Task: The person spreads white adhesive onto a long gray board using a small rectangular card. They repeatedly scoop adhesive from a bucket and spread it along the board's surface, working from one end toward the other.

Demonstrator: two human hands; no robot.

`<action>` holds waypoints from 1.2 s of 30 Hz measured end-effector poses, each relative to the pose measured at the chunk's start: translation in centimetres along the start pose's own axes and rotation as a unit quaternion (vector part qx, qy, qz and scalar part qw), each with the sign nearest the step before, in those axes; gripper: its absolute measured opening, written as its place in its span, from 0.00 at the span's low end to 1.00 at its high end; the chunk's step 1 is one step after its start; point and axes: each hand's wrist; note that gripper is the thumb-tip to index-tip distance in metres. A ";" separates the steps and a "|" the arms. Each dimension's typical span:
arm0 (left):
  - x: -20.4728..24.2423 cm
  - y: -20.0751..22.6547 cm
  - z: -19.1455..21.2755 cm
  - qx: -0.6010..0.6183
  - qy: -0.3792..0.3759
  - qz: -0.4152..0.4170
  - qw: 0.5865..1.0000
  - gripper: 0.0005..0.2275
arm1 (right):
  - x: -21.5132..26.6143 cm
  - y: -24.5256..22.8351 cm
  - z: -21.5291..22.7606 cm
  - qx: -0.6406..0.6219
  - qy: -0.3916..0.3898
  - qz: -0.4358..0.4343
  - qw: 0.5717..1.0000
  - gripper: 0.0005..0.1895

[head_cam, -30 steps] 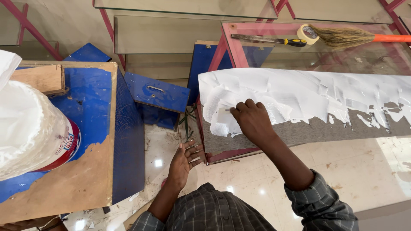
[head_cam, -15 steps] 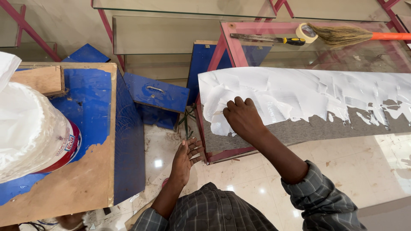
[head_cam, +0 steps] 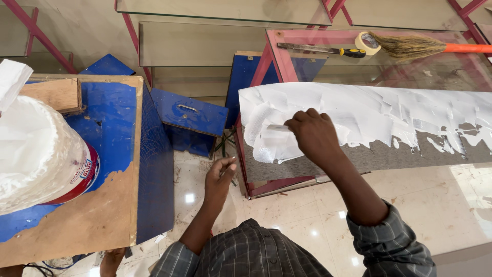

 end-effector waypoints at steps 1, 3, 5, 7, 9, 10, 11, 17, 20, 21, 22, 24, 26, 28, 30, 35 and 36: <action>-0.4 0.6 -0.3 -0.043 0.009 -0.019 0.999 0.17 | 0.3 0.3 0.2 -0.019 -0.002 -0.016 1.000 0.09; -1.2 2.1 -1.1 -0.110 0.014 -0.070 0.991 0.13 | 0.8 0.6 0.7 -0.102 0.019 -0.028 0.994 0.09; -1.8 3.8 -2.1 -0.155 0.009 -0.134 0.979 0.09 | 1.4 0.7 1.0 -0.198 0.008 -0.061 0.978 0.10; -2.4 5.2 -3.4 -0.110 0.007 -0.147 0.983 0.09 | 2.0 0.8 1.3 -0.305 -0.038 -0.114 0.945 0.11; -2.7 6.2 -4.5 -0.082 0.014 -0.149 0.985 0.09 | 2.5 0.7 1.4 -0.363 -0.039 -0.125 0.923 0.13; -2.8 6.6 -4.9 -0.077 0.022 -0.144 0.986 0.09 | 2.7 0.7 1.5 -0.391 -0.040 -0.131 0.910 0.13; -2.9 7.0 -5.2 -0.072 0.028 -0.140 0.987 0.08 | 2.9 0.7 1.5 -0.402 -0.043 -0.135 0.905 0.14; -3.1 7.4 -6.3 -0.075 0.040 -0.141 0.986 0.07 | 3.8 0.8 1.2 -0.438 -0.050 -0.149 0.885 0.15; -3.0 7.5 -6.5 -0.054 0.035 -0.137 0.989 0.08 | 3.9 0.7 1.3 -0.446 -0.049 -0.138 0.883 0.15; -3.0 7.6 -6.5 -0.039 0.028 -0.139 0.989 0.08 | 3.9 0.6 1.4 -0.448 -0.048 -0.135 0.882 0.15; -3.0 7.6 -6.5 -0.024 0.020 -0.142 0.989 0.08 | 3.9 0.6 1.5 -0.450 -0.047 -0.133 0.882 0.15; -3.0 7.6 -6.5 -0.003 0.013 -0.135 0.991 0.08 | 3.9 0.4 1.5 -0.444 -0.064 -0.152 0.881 0.15; -3.0 7.4 -6.5 0.008 0.011 -0.119 0.993 0.08 | 4.0 0.3 1.5 -0.443 -0.074 -0.162 0.879 0.15; -3.0 7.2 -6.5 0.017 0.007 -0.121 0.992 0.08 | 4.1 0.3 1.4 -0.448 -0.077 -0.163 0.876 0.16; -3.0 7.1 -6.4 0.027 0.005 -0.126 0.992 0.08 | 4.1 0.3 1.3 -0.459 -0.072 -0.160 0.871 0.16; -2.5 7.0 -5.9 0.112 -0.015 -0.094 0.989 0.09 | 4.5 0.8 1.1 -0.487 -0.065 -0.161 0.856 0.16; -2.4 7.0 -5.8 0.122 -0.023 -0.087 0.988 0.09 | 4.6 1.0 0.9 -0.484 -0.061 -0.164 0.858 0.16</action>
Point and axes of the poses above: each hand's wrist, its own x-axis away from the middle knuckle, its own z-axis out of the back of the hand, y = z × x, and after that the axes turned 1 degree about -x, right-handed
